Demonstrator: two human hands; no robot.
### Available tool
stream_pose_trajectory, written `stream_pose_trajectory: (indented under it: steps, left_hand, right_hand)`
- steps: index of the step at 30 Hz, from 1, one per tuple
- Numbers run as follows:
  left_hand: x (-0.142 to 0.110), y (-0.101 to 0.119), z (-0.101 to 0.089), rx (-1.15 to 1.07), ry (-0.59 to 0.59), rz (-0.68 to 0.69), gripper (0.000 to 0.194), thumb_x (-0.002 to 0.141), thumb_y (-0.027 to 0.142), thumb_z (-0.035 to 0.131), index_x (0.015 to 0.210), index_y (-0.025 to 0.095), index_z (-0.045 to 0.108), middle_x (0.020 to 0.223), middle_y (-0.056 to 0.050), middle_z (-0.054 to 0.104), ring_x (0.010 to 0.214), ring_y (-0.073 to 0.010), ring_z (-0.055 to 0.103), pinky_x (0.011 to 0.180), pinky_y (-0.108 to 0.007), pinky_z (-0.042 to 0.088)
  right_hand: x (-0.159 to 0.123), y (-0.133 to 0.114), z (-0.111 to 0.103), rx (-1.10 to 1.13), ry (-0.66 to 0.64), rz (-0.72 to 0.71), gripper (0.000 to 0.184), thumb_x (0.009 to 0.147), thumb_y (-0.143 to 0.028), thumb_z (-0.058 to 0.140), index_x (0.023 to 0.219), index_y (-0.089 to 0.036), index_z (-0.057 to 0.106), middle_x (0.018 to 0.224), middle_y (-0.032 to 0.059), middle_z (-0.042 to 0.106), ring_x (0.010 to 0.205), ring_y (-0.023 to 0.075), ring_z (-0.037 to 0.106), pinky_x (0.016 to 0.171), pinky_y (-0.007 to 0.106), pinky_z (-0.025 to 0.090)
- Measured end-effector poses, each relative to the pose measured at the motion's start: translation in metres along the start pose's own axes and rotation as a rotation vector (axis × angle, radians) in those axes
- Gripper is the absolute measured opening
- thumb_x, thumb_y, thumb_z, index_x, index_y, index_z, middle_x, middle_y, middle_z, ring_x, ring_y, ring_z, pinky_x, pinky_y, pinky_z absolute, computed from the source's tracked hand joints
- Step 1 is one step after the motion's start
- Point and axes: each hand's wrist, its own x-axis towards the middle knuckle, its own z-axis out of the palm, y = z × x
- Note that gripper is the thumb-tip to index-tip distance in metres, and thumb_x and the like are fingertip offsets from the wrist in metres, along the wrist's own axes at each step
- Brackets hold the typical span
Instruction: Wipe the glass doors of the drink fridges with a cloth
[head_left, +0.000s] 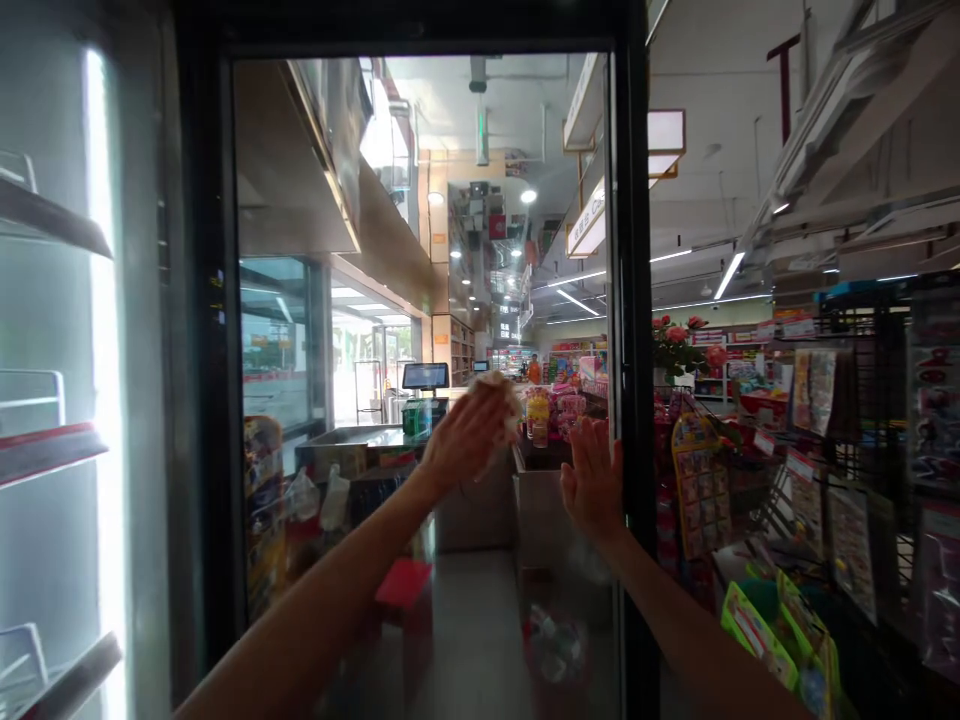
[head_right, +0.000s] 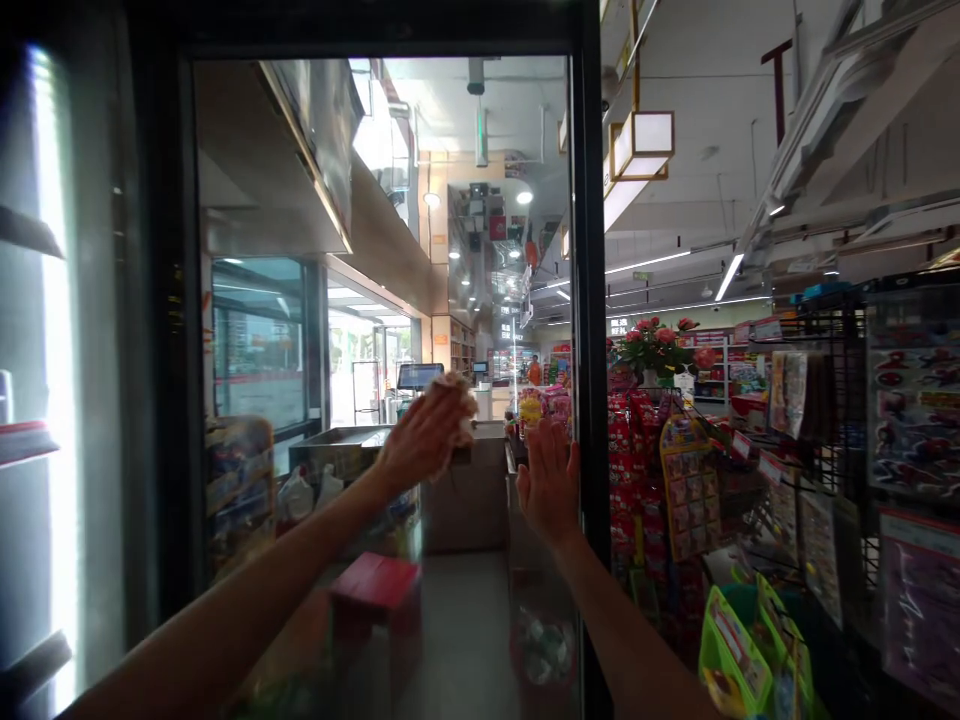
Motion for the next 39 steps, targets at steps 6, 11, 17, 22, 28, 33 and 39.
stream_pose_trajectory:
  steps: [6,11,17,22,28,33,39]
  left_hand:
    - [0.05,-0.046,-0.003,0.051,0.279,-0.476,0.051,0.086,0.021,0.039,0.135,0.007,0.035,0.144,-0.014,0.032,0.137,-0.0244,0.018,0.111,-0.045,0.022]
    - [0.082,0.034,0.019,-0.041,0.027,0.127,0.045,0.085,0.022,0.042,0.129,0.019,0.045,0.141,-0.003,0.039,0.136,-0.0206,0.022,0.112,-0.041,0.023]
    - [0.071,-0.029,0.004,-0.002,0.083,-0.276,0.049,0.084,0.02,0.043,0.132,0.017,0.041,0.143,-0.004,0.035,0.136,-0.0207,0.023,0.112,-0.042,0.023]
    - [0.04,-0.09,-0.018,0.064,0.261,-0.676,0.055,0.092,0.03,0.031,0.136,-0.003,0.024,0.147,-0.019,0.02,0.135,-0.0333,0.016,0.107,-0.058,0.019]
    - [0.034,0.011,0.016,0.004,0.03,-0.155,0.048,0.084,0.024,0.046,0.131,0.019,0.042,0.143,-0.006,0.035,0.137,-0.0208,0.02,0.112,-0.04,0.024]
    - [-0.029,-0.008,0.002,0.047,-0.012,-0.226,0.052,0.083,0.025,0.044,0.134,0.019,0.038,0.143,-0.008,0.036,0.136,-0.0214,0.024,0.111,-0.041,0.023]
    - [-0.083,-0.065,-0.024,0.183,0.342,-0.82,0.051,0.09,0.025,0.033,0.135,0.002,0.03,0.146,-0.021,0.02,0.136,-0.0348,0.016,0.107,-0.056,0.019]
  right_hand:
    - [0.002,-0.003,-0.001,-0.008,-0.018,0.015,0.068,0.086,-0.021,0.04,0.145,-0.018,0.008,0.149,0.0115,0.02,0.139,0.0257,0.013,0.109,0.054,0.018]
    - [0.001,-0.001,-0.001,-0.005,-0.008,-0.009,0.069,0.085,-0.021,0.041,0.145,-0.019,0.006,0.15,0.0112,0.02,0.139,0.026,0.014,0.109,0.053,0.019]
    - [0.0,0.004,0.004,0.034,0.006,-0.022,0.068,0.085,-0.02,0.041,0.145,-0.02,0.008,0.149,0.0101,0.021,0.139,0.0252,0.016,0.11,0.052,0.018]
    - [0.0,0.002,0.008,0.012,0.005,-0.011,0.069,0.085,-0.022,0.042,0.145,-0.018,0.009,0.149,0.0114,0.022,0.138,0.0259,0.017,0.11,0.053,0.018]
    - [-0.002,0.007,0.009,0.027,-0.011,-0.024,0.066,0.086,-0.023,0.042,0.144,-0.019,0.011,0.148,0.012,0.024,0.138,0.0259,0.019,0.109,0.052,0.018]
    - [-0.002,0.009,0.011,0.049,-0.002,-0.031,0.064,0.086,-0.024,0.042,0.144,-0.02,0.014,0.148,0.011,0.025,0.138,0.0254,0.019,0.109,0.052,0.018]
    - [-0.002,0.007,0.012,0.022,0.012,-0.03,0.067,0.085,-0.025,0.043,0.144,-0.018,0.012,0.148,0.0135,0.025,0.138,0.0269,0.017,0.109,0.054,0.017]
